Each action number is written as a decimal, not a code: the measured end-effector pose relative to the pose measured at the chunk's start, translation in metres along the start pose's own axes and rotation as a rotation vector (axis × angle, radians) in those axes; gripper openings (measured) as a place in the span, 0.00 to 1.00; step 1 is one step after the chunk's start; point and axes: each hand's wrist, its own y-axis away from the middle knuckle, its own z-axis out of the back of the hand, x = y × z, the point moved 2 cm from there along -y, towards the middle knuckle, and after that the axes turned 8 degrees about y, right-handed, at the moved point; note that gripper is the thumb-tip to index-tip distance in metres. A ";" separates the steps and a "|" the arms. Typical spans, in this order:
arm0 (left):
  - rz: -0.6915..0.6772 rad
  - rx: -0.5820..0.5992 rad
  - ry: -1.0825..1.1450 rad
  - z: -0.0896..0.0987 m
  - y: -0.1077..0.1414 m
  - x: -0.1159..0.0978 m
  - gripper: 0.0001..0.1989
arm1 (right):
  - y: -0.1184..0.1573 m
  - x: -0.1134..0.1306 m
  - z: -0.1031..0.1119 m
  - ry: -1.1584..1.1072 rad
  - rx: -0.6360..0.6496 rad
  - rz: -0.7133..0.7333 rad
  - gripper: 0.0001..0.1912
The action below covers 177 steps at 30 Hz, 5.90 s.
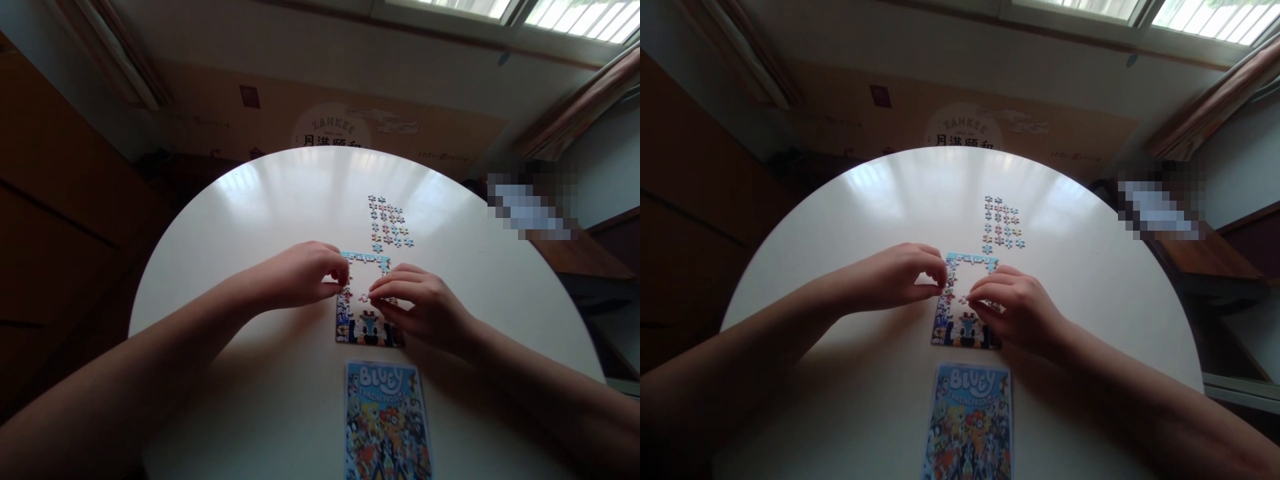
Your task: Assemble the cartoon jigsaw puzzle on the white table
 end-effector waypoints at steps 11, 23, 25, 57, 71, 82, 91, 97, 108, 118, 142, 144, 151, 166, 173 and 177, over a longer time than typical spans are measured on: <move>0.033 0.004 0.032 0.004 -0.001 0.007 0.04 | -0.001 -0.028 0.034 0.112 -0.070 -0.066 0.06; 0.102 0.008 0.030 0.006 -0.003 0.009 0.04 | 0.015 -0.099 0.059 0.333 0.241 -0.338 0.05; 0.111 0.011 0.025 0.007 -0.003 0.008 0.04 | 0.015 -0.098 0.058 0.330 0.242 -0.346 0.06; 0.160 -0.004 0.040 0.012 -0.005 0.015 0.09 | 0.023 -0.147 0.037 0.123 -0.213 -0.678 0.17; 0.109 -0.176 0.000 0.009 -0.009 0.027 0.10 | 0.023 -0.147 0.028 0.043 -0.221 -0.685 0.24; 0.268 -0.384 0.006 0.010 -0.008 0.040 0.11 | 0.024 -0.149 0.029 0.094 -0.351 -0.614 0.24; 0.313 -0.451 0.018 0.013 -0.006 0.044 0.10 | 0.026 -0.157 0.023 0.039 -0.386 -0.571 0.24; 0.308 -0.437 0.017 0.014 -0.006 0.044 0.11 | 0.028 -0.162 0.019 -0.020 -0.439 -0.580 0.23; 0.360 -0.396 0.041 0.013 -0.004 0.046 0.12 | 0.022 -0.156 0.016 -0.127 -0.471 -0.627 0.21; 0.425 -0.273 -0.040 0.002 -0.010 0.043 0.22 | 0.018 -0.156 0.012 -0.209 -0.464 -0.682 0.20; 0.407 -0.075 -0.235 0.003 -0.003 0.055 0.27 | 0.009 -0.142 0.017 -0.213 -0.366 -0.751 0.20; 0.415 -0.068 -0.237 0.003 -0.003 0.055 0.27 | 0.009 -0.143 0.016 -0.212 -0.347 -0.735 0.19; 0.405 -0.105 -0.220 0.001 -0.005 0.063 0.25 | 0.009 -0.146 0.016 -0.171 -0.307 -0.703 0.20; 0.358 -0.306 -0.192 0.000 -0.017 0.065 0.22 | 0.005 -0.153 0.009 -0.169 -0.345 -0.692 0.19; 0.334 -0.355 -0.288 -0.005 -0.018 0.059 0.19 | 0.005 -0.154 0.007 -0.153 -0.364 -0.686 0.19; 0.336 -0.364 -0.345 -0.008 -0.018 0.050 0.18 | 0.005 -0.155 0.007 -0.147 -0.365 -0.685 0.19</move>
